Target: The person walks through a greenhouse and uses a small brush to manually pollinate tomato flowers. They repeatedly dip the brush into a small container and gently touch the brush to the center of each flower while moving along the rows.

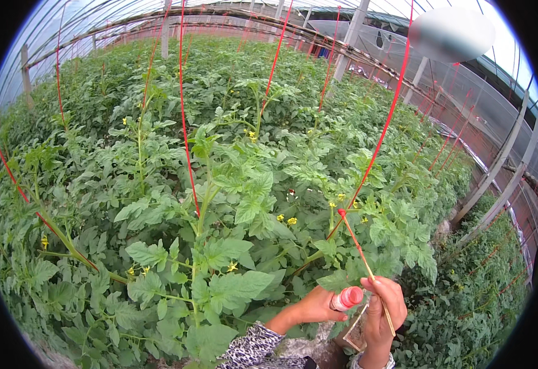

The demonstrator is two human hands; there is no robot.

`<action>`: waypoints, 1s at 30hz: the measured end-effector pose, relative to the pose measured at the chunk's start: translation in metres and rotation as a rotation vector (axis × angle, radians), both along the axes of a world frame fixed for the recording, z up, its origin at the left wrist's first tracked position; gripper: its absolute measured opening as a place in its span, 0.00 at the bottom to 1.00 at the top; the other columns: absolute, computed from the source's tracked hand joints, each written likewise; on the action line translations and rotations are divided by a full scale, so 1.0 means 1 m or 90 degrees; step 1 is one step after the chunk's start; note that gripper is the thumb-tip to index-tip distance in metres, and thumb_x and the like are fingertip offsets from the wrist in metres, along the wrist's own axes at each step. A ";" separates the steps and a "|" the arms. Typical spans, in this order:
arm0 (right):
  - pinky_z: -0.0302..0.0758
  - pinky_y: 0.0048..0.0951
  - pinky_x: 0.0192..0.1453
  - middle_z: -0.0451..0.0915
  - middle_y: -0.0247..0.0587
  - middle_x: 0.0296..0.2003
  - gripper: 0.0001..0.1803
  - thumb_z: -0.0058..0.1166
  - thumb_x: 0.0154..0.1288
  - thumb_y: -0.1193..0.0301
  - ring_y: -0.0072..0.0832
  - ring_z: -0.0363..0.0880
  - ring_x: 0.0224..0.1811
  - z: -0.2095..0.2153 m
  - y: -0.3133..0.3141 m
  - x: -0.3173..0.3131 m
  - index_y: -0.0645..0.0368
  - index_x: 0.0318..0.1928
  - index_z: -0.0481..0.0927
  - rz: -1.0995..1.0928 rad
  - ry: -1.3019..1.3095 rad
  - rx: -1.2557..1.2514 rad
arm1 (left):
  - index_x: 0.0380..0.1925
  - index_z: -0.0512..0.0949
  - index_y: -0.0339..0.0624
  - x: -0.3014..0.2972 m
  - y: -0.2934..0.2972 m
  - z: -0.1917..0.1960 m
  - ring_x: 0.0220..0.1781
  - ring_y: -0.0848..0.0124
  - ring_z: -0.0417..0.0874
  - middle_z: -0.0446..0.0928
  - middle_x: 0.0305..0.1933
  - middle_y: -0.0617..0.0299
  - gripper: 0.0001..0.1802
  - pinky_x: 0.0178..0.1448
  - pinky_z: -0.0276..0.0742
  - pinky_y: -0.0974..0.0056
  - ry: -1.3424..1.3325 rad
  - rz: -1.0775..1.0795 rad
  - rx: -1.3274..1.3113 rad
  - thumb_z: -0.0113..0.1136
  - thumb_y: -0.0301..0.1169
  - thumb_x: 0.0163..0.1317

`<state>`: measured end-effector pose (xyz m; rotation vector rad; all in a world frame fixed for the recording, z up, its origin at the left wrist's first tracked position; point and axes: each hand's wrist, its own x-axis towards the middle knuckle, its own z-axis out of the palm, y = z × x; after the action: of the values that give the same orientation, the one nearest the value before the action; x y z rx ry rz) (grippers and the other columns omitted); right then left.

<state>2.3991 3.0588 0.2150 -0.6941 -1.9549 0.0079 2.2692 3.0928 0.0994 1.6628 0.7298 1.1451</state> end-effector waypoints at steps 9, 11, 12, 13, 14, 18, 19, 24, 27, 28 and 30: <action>0.78 0.34 0.41 0.82 0.50 0.37 0.11 0.54 0.60 0.80 0.42 0.82 0.39 0.007 0.023 -0.015 0.64 0.45 0.77 -0.018 -0.063 0.013 | 0.52 0.71 0.40 0.017 0.005 -0.003 0.51 0.56 0.78 0.77 0.50 0.52 0.37 0.55 0.72 0.58 -0.074 0.024 0.057 0.75 0.38 0.40; 0.78 0.35 0.40 0.82 0.50 0.37 0.13 0.55 0.59 0.81 0.43 0.82 0.39 0.005 0.028 -0.019 0.63 0.45 0.77 -0.014 -0.084 0.012 | 0.51 0.72 0.41 0.020 0.006 -0.008 0.50 0.55 0.79 0.78 0.49 0.53 0.35 0.54 0.72 0.58 -0.070 0.049 0.085 0.74 0.38 0.41; 0.79 0.34 0.40 0.81 0.50 0.38 0.14 0.56 0.58 0.82 0.43 0.82 0.40 0.004 0.031 -0.018 0.63 0.46 0.77 -0.033 -0.105 -0.006 | 0.51 0.72 0.41 0.021 0.008 -0.009 0.50 0.55 0.78 0.78 0.49 0.52 0.35 0.55 0.72 0.58 -0.075 0.047 0.090 0.74 0.38 0.41; 0.79 0.35 0.40 0.81 0.51 0.39 0.14 0.55 0.58 0.82 0.43 0.82 0.40 0.004 0.030 -0.018 0.63 0.46 0.77 -0.034 -0.098 0.007 | 0.51 0.72 0.41 0.021 0.008 -0.010 0.51 0.54 0.78 0.78 0.49 0.52 0.36 0.56 0.72 0.58 -0.078 0.047 0.091 0.74 0.38 0.41; 0.79 0.35 0.40 0.81 0.51 0.39 0.14 0.55 0.58 0.82 0.43 0.82 0.40 0.004 0.030 -0.019 0.63 0.46 0.77 -0.035 -0.091 0.020 | 0.51 0.72 0.41 0.021 0.008 -0.011 0.52 0.54 0.78 0.78 0.50 0.52 0.36 0.57 0.71 0.57 -0.073 0.053 0.103 0.74 0.39 0.41; 0.79 0.35 0.38 0.80 0.51 0.40 0.13 0.54 0.59 0.82 0.43 0.82 0.38 0.014 0.024 -0.022 0.64 0.46 0.76 -0.050 -0.107 0.059 | 0.53 0.71 0.41 0.022 0.010 -0.017 0.54 0.53 0.76 0.76 0.52 0.52 0.37 0.61 0.68 0.56 -0.049 0.086 0.162 0.74 0.39 0.41; 0.79 0.35 0.38 0.80 0.51 0.40 0.13 0.54 0.59 0.82 0.42 0.82 0.38 0.016 0.024 -0.023 0.64 0.46 0.76 -0.060 -0.114 0.068 | 0.53 0.71 0.41 0.021 0.011 -0.015 0.55 0.52 0.75 0.76 0.52 0.51 0.37 0.62 0.67 0.56 -0.041 0.093 0.182 0.74 0.39 0.41; 0.78 0.35 0.36 0.80 0.52 0.39 0.13 0.53 0.59 0.83 0.41 0.82 0.36 0.016 0.028 -0.024 0.64 0.46 0.76 -0.077 -0.136 0.066 | 0.55 0.69 0.40 0.018 0.005 -0.012 0.58 0.52 0.74 0.73 0.57 0.50 0.39 0.63 0.66 0.56 0.000 0.060 0.150 0.74 0.41 0.43; 0.79 0.35 0.36 0.80 0.52 0.39 0.13 0.53 0.59 0.83 0.41 0.82 0.36 0.016 0.028 -0.022 0.64 0.46 0.76 -0.070 -0.126 0.067 | 0.53 0.73 0.43 0.022 0.005 -0.018 0.67 0.52 0.62 0.61 0.67 0.48 0.37 0.67 0.62 0.55 -0.023 0.038 0.113 0.73 0.45 0.43; 0.79 0.35 0.36 0.80 0.51 0.39 0.13 0.53 0.59 0.82 0.41 0.82 0.36 0.019 0.024 -0.022 0.64 0.46 0.76 -0.067 -0.119 0.081 | 0.52 0.76 0.44 0.023 0.005 -0.018 0.72 0.52 0.57 0.55 0.71 0.46 0.35 0.69 0.60 0.54 -0.042 0.027 0.091 0.72 0.46 0.43; 0.80 0.34 0.37 0.81 0.50 0.39 0.12 0.53 0.61 0.82 0.41 0.82 0.37 0.022 0.017 -0.020 0.64 0.45 0.76 -0.067 -0.111 0.094 | 0.53 0.75 0.43 0.023 0.005 -0.018 0.72 0.52 0.57 0.55 0.71 0.47 0.36 0.69 0.59 0.55 -0.041 0.019 0.078 0.72 0.47 0.43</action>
<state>2.3791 3.0756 0.2371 -0.7187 -2.0578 -0.2660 2.2924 3.0973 0.0815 1.7139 0.6565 1.2801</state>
